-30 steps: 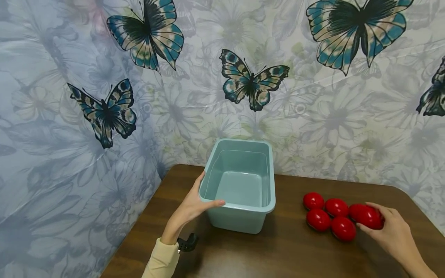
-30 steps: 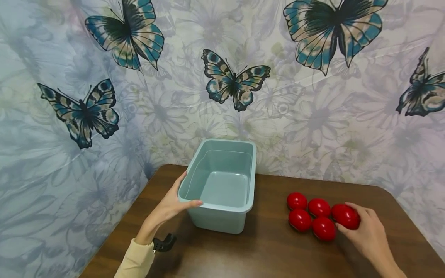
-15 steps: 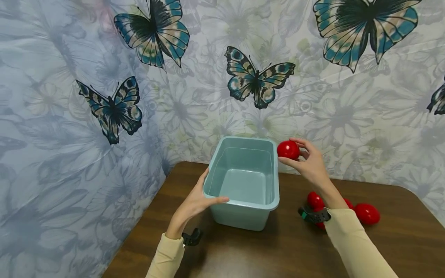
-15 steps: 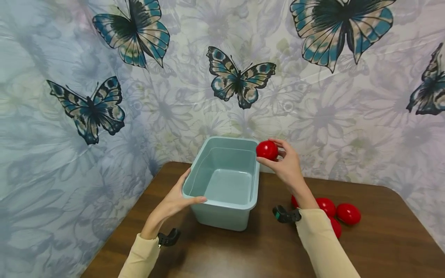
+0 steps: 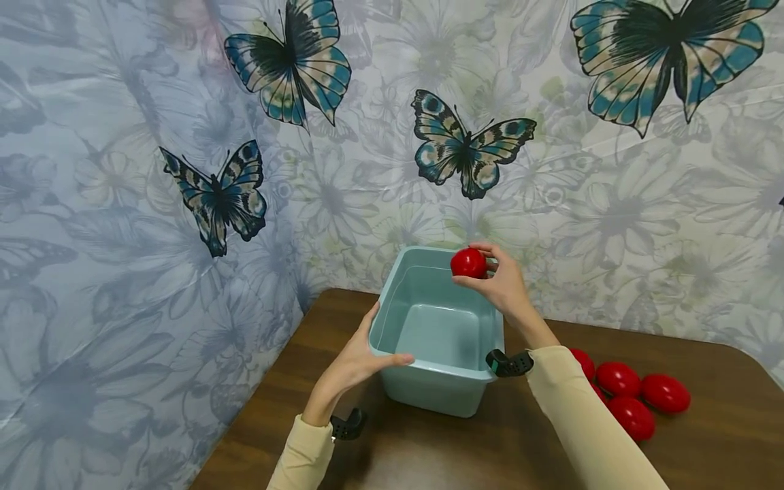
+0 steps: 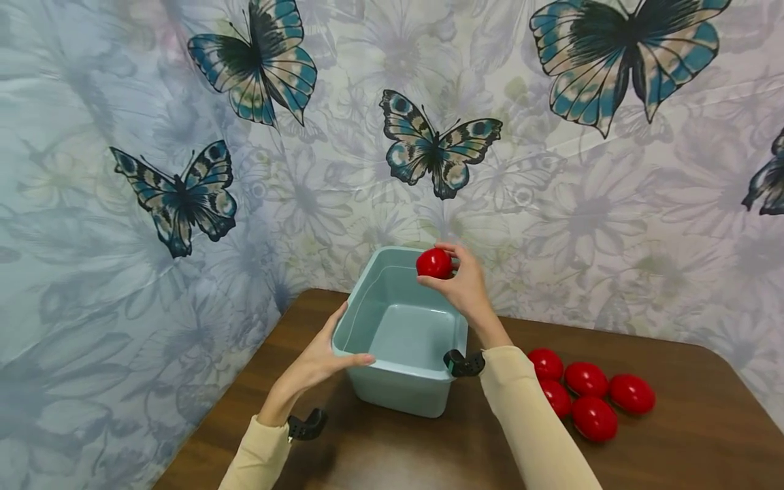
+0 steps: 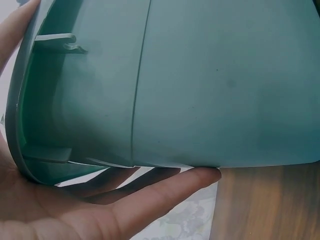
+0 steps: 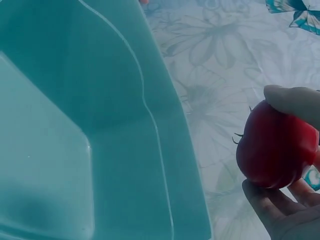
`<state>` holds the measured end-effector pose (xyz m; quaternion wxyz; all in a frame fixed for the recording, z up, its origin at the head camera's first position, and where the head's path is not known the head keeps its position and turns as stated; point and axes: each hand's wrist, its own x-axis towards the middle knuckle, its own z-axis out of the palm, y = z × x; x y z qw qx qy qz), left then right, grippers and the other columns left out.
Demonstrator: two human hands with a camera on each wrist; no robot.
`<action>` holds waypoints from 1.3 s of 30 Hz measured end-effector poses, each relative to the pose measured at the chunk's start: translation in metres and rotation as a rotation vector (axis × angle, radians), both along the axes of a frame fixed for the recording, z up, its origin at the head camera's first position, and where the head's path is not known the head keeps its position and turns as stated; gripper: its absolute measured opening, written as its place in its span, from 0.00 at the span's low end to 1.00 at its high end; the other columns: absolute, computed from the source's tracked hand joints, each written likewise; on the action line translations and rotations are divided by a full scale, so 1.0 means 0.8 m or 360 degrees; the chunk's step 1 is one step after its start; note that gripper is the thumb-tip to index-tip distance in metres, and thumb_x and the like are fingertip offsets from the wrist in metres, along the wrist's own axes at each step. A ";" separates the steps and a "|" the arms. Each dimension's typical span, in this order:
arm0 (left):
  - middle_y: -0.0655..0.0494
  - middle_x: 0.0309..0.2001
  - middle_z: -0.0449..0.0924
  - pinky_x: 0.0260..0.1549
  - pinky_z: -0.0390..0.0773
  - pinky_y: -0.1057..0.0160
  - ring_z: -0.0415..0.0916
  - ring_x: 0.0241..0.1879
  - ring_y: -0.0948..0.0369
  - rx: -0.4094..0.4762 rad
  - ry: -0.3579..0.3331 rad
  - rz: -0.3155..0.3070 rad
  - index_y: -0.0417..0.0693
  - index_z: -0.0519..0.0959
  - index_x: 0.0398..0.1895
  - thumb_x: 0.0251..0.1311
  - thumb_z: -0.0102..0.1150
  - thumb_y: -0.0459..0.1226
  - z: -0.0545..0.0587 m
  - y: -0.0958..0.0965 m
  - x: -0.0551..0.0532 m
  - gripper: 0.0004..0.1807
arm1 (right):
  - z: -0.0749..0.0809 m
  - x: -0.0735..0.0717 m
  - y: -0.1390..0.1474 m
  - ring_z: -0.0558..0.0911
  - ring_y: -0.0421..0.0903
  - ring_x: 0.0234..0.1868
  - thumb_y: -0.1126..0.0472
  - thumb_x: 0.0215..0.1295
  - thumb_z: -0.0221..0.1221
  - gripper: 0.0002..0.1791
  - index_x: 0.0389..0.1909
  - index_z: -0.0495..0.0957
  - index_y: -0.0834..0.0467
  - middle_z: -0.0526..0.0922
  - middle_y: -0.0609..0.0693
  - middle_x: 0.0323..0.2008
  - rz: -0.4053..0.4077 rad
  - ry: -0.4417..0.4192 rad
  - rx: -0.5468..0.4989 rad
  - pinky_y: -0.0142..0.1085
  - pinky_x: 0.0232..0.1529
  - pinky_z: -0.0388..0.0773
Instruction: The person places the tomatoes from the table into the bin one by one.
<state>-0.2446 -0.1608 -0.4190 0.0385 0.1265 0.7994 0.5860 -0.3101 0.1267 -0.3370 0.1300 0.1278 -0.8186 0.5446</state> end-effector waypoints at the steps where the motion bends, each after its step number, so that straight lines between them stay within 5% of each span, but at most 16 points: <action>1: 0.44 0.81 0.53 0.69 0.66 0.37 0.63 0.73 0.42 -0.0001 -0.0002 -0.0001 0.55 0.42 0.87 0.47 0.84 0.53 -0.001 0.000 0.001 0.72 | -0.002 0.001 0.000 0.76 0.65 0.61 0.63 0.63 0.73 0.36 0.71 0.71 0.63 0.73 0.65 0.67 -0.0006 -0.0020 0.0003 0.56 0.59 0.80; 11: 0.47 0.81 0.52 0.70 0.65 0.37 0.62 0.74 0.45 -0.0042 -0.0028 0.0043 0.59 0.42 0.87 0.45 0.85 0.53 0.001 -0.002 0.000 0.72 | -0.009 -0.001 -0.005 0.74 0.63 0.61 0.62 0.62 0.74 0.37 0.71 0.71 0.62 0.72 0.65 0.67 -0.0038 -0.0097 -0.0018 0.51 0.56 0.80; 27: 0.43 0.80 0.55 0.68 0.67 0.37 0.64 0.72 0.42 -0.0005 0.0002 -0.0023 0.56 0.40 0.87 0.50 0.82 0.52 0.000 -0.003 -0.001 0.70 | -0.014 -0.003 -0.007 0.73 0.64 0.63 0.63 0.62 0.74 0.38 0.72 0.70 0.61 0.72 0.65 0.68 -0.0038 -0.0160 0.0049 0.56 0.60 0.78; 39: 0.43 0.80 0.56 0.69 0.68 0.38 0.65 0.72 0.42 0.0022 -0.0006 -0.0040 0.57 0.40 0.87 0.50 0.83 0.51 0.000 0.000 -0.002 0.70 | -0.009 0.007 0.003 0.74 0.68 0.68 0.65 0.64 0.72 0.38 0.73 0.68 0.62 0.72 0.68 0.68 0.0114 -0.0171 0.0015 0.62 0.65 0.74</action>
